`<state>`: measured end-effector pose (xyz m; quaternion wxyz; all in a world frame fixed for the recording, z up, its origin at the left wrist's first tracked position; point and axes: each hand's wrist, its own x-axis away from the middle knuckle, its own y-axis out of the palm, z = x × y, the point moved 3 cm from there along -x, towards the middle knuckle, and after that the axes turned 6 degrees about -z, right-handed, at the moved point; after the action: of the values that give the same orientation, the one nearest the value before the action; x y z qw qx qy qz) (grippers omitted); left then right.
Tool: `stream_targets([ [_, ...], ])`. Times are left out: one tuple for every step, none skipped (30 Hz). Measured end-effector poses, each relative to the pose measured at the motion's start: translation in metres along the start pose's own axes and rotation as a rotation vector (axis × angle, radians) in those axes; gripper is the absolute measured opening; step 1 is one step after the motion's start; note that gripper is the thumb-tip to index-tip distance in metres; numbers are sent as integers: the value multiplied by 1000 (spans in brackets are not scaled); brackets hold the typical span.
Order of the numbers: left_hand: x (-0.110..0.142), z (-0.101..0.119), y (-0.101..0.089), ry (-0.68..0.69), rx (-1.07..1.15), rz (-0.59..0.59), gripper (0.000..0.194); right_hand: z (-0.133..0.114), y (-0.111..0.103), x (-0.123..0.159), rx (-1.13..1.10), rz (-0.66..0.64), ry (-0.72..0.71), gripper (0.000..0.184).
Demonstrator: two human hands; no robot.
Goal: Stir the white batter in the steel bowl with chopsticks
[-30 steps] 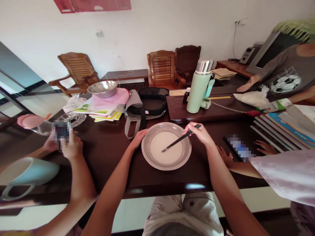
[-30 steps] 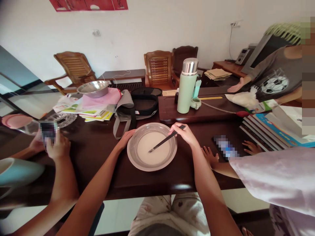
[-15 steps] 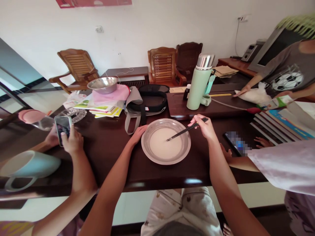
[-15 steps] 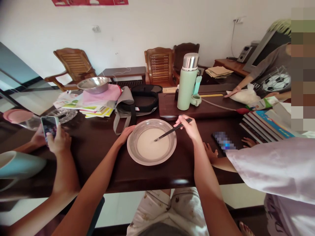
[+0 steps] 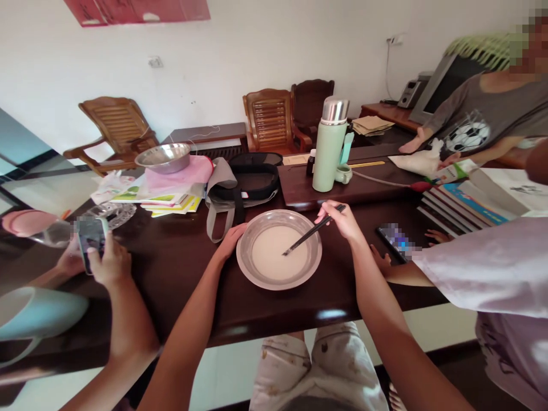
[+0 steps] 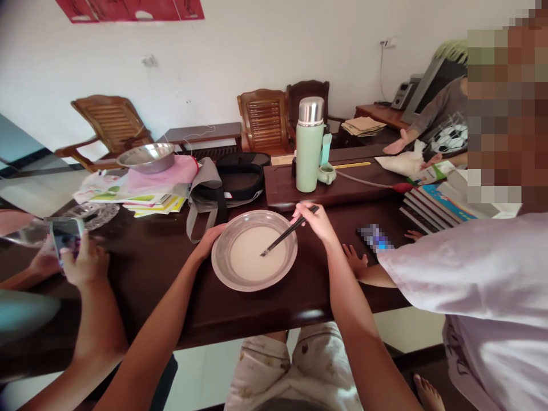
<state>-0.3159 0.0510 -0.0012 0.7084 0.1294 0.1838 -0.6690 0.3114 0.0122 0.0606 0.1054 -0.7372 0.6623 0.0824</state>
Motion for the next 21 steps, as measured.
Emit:
stream_targets([
  [0,1,1,16,-15,-22,51,0,3,0,3,-53,8,40],
  [-1,1,1,25,-39,-30,52,0,6,0,10,-117,18,40],
  [-1,1,1,27,-68,-29,54,-1,10,0,20,-168,21,40],
  [-1,1,0,24,-93,-19,57,-1,12,0,29,-194,18,40],
  [-1,1,0,18,-106,-6,58,-2,12,0,33,-186,9,39],
  [-1,0,-1,11,-101,-1,58,-2,11,0,32,-144,-4,39],
  [-1,0,-1,5,-75,-8,56,-2,8,-1,25,-86,-14,39],
  [-1,-1,-1,1,-35,-28,54,-2,5,-1,16,-29,-18,39],
  [-1,-2,-1,2,9,-54,52,-2,3,-1,7,13,-16,39],
  [-1,-2,-1,8,40,-76,52,-1,2,-1,2,27,-9,40],
  [-1,-3,-1,14,46,-82,52,-1,3,-1,1,13,1,40],
  [-1,-2,-2,19,25,-68,53,0,5,-1,2,-24,12,40],
  [0,-2,-2,23,-13,-37,54,0,8,0,2,-69,20,40],
  [0,-1,-3,24,-52,-4,55,0,11,0,2,-112,24,40],
  [0,0,-3,24,-75,19,55,0,13,0,1,-141,25,39],
  [0,2,-2,23,-73,26,54,0,14,0,-1,-149,25,39],
  [0,3,0,22,-52,16,53,0,14,0,-2,-130,22,39],
  [0,5,3,23,-25,-5,51,1,12,-1,-3,-92,17,40],
  [0,7,5,28,-7,-25,51,1,9,-1,-5,-43,9,40],
  [1,9,8,33,-6,-39,51,1,6,-1,-6,0,0,40],
  [1,11,10,38,-23,-39,52,0,3,-1,-5,30,-11,40],
])
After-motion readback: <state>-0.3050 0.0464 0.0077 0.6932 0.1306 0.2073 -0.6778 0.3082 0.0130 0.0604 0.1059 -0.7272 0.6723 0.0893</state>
